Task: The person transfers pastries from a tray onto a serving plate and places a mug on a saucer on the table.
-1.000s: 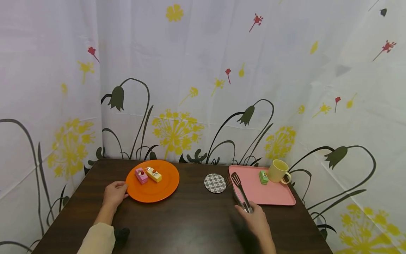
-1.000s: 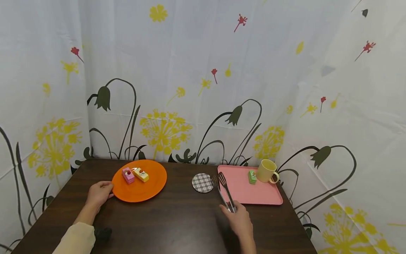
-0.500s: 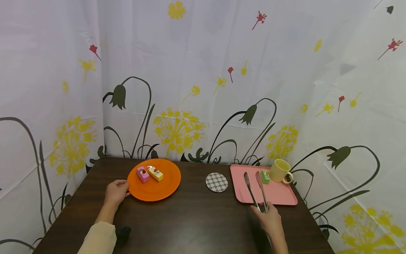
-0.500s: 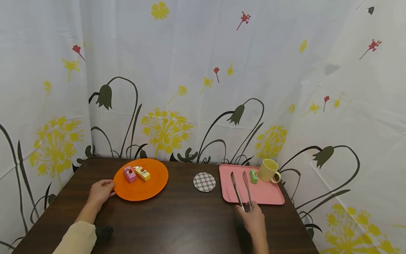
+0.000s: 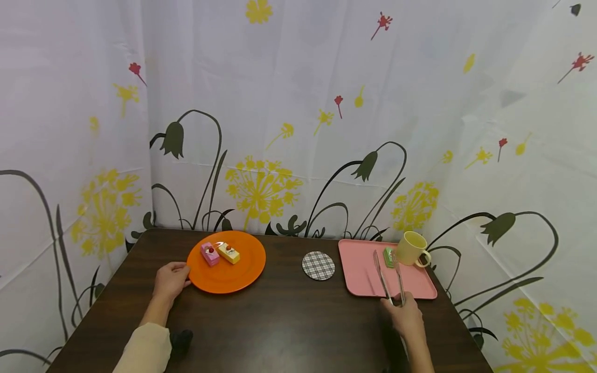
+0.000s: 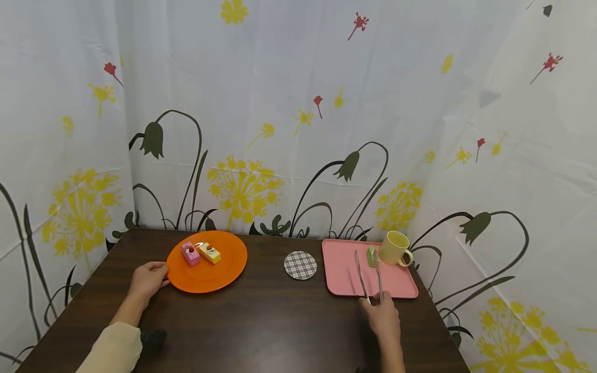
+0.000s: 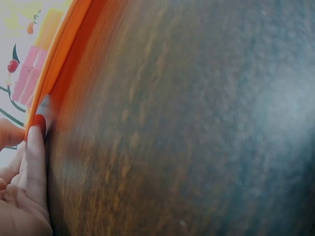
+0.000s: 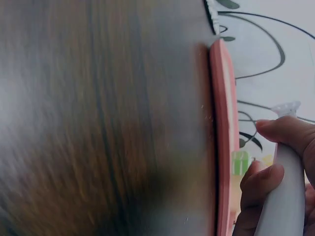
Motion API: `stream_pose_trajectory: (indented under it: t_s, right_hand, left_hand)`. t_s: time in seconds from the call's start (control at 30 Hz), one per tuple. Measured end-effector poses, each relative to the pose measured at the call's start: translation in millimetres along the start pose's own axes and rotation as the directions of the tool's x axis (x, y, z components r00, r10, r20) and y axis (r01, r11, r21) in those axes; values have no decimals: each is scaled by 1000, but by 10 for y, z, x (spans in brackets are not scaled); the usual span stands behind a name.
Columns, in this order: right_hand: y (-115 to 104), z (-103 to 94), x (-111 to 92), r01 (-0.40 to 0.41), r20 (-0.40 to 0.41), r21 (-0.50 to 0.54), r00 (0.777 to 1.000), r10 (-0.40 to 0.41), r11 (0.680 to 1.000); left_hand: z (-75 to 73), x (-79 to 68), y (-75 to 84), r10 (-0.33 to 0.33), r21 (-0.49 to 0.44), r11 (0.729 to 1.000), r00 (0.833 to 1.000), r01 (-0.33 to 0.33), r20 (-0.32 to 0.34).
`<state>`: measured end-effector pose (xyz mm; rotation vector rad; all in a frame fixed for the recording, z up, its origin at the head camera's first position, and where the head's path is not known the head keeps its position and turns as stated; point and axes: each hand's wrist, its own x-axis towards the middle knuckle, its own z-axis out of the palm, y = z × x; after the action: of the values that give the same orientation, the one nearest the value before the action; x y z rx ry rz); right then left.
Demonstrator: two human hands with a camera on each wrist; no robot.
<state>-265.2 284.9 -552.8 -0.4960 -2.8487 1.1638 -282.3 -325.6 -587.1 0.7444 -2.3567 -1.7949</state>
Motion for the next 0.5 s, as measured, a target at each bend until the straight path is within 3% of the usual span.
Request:
stream_pose_trajectory:
  t_s: [0.5]
  right_hand:
    - [89,-135,272,-1,56,-17,998,1,1000]
  left_hand:
    - [6,-4,16,-1,6,1000,1000,1,1]
